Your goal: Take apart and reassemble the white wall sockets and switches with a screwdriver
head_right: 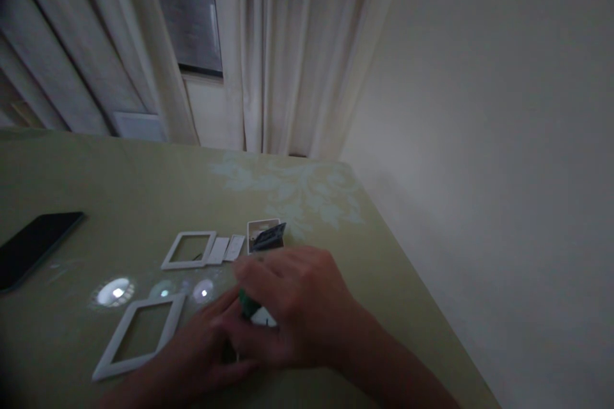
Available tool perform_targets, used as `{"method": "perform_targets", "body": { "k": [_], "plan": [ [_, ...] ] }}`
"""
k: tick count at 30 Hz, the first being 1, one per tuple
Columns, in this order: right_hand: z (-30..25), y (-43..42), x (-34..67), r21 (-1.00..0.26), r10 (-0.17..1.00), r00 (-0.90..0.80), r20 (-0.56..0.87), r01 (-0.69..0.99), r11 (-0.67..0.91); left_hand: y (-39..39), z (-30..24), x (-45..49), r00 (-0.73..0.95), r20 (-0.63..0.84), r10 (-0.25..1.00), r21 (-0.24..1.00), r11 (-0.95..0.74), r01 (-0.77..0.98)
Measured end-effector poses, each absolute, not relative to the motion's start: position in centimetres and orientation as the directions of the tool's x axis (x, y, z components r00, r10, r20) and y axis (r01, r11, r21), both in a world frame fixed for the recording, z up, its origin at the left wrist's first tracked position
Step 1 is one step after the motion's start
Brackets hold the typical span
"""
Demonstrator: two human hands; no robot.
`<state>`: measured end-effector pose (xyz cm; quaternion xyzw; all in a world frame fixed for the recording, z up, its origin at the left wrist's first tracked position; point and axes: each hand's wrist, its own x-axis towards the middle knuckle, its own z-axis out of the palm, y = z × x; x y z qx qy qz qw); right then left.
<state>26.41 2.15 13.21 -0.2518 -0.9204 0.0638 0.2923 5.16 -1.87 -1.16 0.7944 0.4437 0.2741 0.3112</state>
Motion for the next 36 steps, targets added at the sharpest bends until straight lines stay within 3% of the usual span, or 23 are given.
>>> {"method": "perform_targets", "body": {
  "k": [5, 9, 13, 17, 25, 32, 36],
  "plan": [
    [13.3, 2.2, 26.6, -0.281, 0.516, -0.729, 0.45, 0.433, 0.857, -1.8, -1.4, 5.1, 0.516, 0.115, 0.849, 0.729, -0.425, 0.537],
    [13.3, 2.3, 26.6, -0.266, 0.538, -0.684, 0.493, 0.47, 0.842, -1.8, -1.5, 5.1, 0.499, 0.111, 0.859, 0.738, -0.408, 0.537],
    [13.3, 2.4, 26.5, -0.299, 0.493, -0.733, 0.469, 0.394, 0.869, -1.6, -1.4, 5.1, 0.503, 0.117, 0.857, 0.746, -0.41, 0.525],
    [13.4, 2.3, 26.3, -0.311, 0.503, -0.705, 0.501, 0.396, 0.864, -1.7, -1.0, 4.8, 0.496, 0.229, 0.838, 0.74, -0.481, 0.471],
    [13.1, 2.4, 25.7, -0.297, 0.543, -0.679, 0.494, 0.455, 0.84, -1.6, 0.4, 5.3, 0.294, 0.418, 0.86, 0.834, -0.491, 0.25],
    [12.4, 2.7, 25.2, -0.425, 0.605, -0.62, 0.5, 0.433, 0.795, -0.5, 0.3, 5.3, 0.271, 0.177, 0.946, 0.93, -0.252, 0.269],
    [12.7, 2.5, 25.2, -0.417, 0.619, -0.604, 0.503, 0.458, 0.785, -0.9, 0.7, 4.8, 0.254, 0.236, 0.938, 0.916, -0.302, 0.264]
  ]
}}
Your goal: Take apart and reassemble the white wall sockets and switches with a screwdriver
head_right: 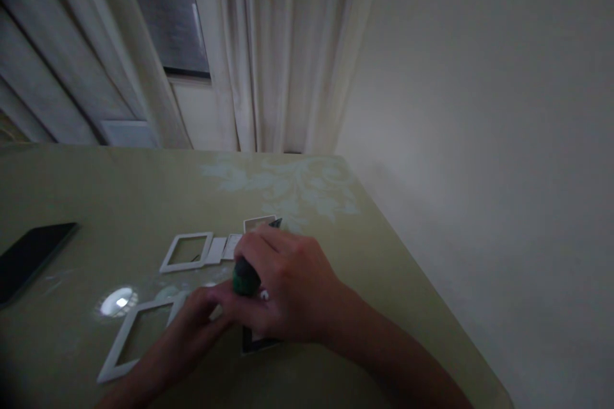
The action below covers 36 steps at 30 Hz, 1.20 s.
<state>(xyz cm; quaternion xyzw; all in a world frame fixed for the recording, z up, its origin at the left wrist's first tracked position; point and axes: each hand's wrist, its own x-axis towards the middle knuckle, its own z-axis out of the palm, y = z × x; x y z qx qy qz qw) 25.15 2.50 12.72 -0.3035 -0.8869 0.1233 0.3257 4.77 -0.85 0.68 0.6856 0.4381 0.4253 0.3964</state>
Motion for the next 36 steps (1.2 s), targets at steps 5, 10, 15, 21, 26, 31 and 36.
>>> {"method": "perform_targets", "body": {
  "k": [5, 10, 15, 21, 26, 31, 36],
  "plan": [
    [12.9, 2.3, 25.1, -0.476, 0.621, -0.585, 0.523, 0.404, 0.781, -0.5, 0.8, 4.5, 0.301, 0.2, 0.932, 0.938, -0.271, 0.215],
    [12.6, 2.2, 25.1, -0.555, 0.641, -0.568, 0.516, 0.349, 0.755, -0.5, 0.8, 4.0, 0.273, 0.21, 0.939, 0.93, -0.278, 0.242],
    [12.4, 2.0, 24.9, -0.559, 0.638, -0.594, 0.49, 0.348, 0.753, -0.5, 1.0, 4.4, 0.327, 0.165, 0.931, 0.938, -0.25, 0.239],
    [12.4, 2.0, 24.9, -0.581, 0.648, -0.602, 0.467, 0.344, 0.738, -0.6, 1.3, 4.8, 0.321, 0.206, 0.925, 0.951, -0.266, 0.155],
    [12.3, 1.9, 24.8, -0.599, 0.646, -0.612, 0.455, 0.326, 0.731, -0.6, 1.4, 4.8, 0.314, 0.191, 0.93, 0.953, -0.252, 0.167],
    [12.2, 2.0, 24.7, -0.61, 0.652, -0.602, 0.461, 0.319, 0.726, -0.8, 1.7, 4.9, 0.273, 0.176, 0.946, 0.958, -0.228, 0.173],
    [12.3, 2.0, 24.8, -0.609, 0.657, -0.598, 0.459, 0.326, 0.723, -0.8, 1.8, 5.2, 0.309, 0.167, 0.936, 0.953, -0.234, 0.194]
  ]
}}
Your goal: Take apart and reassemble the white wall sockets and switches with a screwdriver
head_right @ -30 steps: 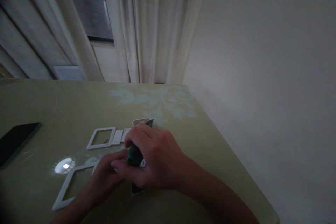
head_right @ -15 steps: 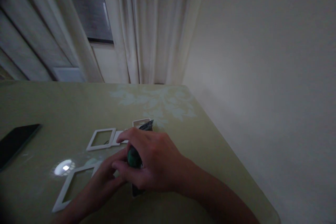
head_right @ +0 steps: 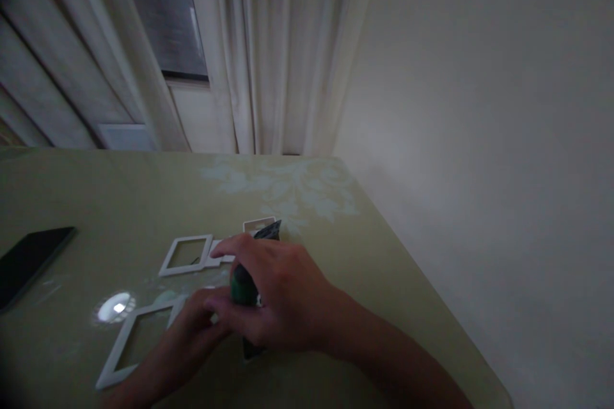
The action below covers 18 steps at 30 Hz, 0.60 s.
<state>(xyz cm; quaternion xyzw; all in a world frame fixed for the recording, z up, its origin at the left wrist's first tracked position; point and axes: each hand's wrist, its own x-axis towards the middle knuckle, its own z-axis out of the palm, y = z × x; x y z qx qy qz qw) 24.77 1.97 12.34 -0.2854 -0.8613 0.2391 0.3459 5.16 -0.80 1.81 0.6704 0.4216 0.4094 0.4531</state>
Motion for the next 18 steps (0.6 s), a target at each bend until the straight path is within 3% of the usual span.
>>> {"method": "perform_targets", "body": {
  "k": [11, 18],
  "plan": [
    [12.1, 2.0, 24.7, -0.616, 0.65, -0.586, 0.484, 0.3, 0.729, -1.2, 0.5, 4.6, 0.209, 0.167, 0.964, 0.949, -0.214, 0.231],
    [12.2, 1.8, 24.5, -0.568, 0.616, -0.585, 0.528, 0.296, 0.768, -0.2, 1.3, 4.7, 0.261, 0.154, 0.953, 0.984, -0.171, 0.044]
  ]
}}
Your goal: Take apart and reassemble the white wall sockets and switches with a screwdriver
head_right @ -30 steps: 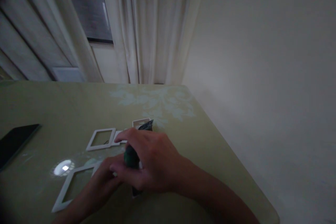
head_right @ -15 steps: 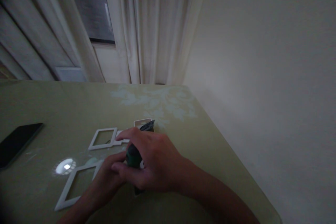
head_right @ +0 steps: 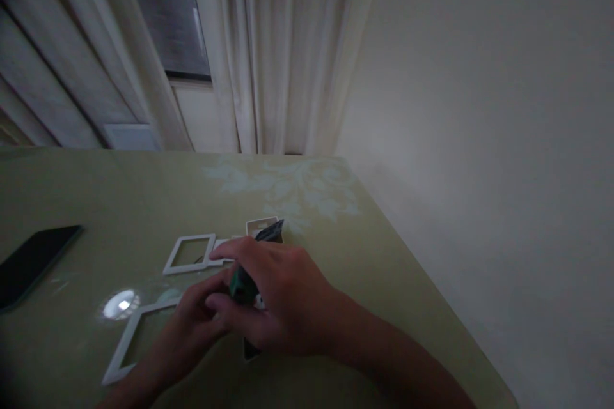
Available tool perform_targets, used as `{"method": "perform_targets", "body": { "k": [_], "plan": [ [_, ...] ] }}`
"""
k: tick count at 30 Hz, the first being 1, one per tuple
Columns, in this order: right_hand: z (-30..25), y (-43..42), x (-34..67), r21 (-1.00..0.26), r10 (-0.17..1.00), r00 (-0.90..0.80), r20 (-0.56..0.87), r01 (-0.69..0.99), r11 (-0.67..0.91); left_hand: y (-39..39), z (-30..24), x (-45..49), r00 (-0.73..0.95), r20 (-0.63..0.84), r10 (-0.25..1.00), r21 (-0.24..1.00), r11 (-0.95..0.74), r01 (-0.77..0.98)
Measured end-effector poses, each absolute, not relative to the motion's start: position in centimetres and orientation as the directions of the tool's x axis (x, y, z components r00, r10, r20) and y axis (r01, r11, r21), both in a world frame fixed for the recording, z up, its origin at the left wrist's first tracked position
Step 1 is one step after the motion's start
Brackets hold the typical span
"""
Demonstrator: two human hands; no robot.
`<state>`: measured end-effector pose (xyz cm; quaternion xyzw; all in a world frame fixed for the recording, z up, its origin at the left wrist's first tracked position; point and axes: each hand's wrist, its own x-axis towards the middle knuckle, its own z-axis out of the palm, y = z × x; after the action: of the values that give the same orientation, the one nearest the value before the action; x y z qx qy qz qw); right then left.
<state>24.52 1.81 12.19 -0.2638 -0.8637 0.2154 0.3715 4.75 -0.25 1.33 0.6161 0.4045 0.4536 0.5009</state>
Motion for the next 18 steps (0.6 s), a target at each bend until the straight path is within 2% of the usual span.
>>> {"method": "perform_targets", "body": {
  "k": [3, 6, 12, 18],
  "plan": [
    [12.7, 2.0, 25.3, -0.54, 0.614, -0.517, 0.596, 0.308, 0.783, -0.5, 1.3, 4.1, 0.325, 0.144, 0.935, 0.983, -0.174, 0.063],
    [13.5, 2.5, 26.5, -0.509, 0.641, -0.457, 0.617, 0.389, 0.768, -1.1, 0.9, 4.2, 0.351, 0.167, 0.921, 0.952, -0.244, 0.186],
    [13.7, 3.9, 28.1, -0.509, 0.715, -0.507, 0.482, 0.503, 0.699, -2.1, -1.5, 6.2, 0.474, 0.226, 0.851, 0.705, -0.479, 0.523],
    [12.6, 4.6, 27.1, -0.55, 0.729, -0.542, 0.419, 0.487, 0.678, -1.9, -2.7, 6.0, 0.471, 0.239, 0.849, 0.616, -0.508, 0.602]
  ]
}}
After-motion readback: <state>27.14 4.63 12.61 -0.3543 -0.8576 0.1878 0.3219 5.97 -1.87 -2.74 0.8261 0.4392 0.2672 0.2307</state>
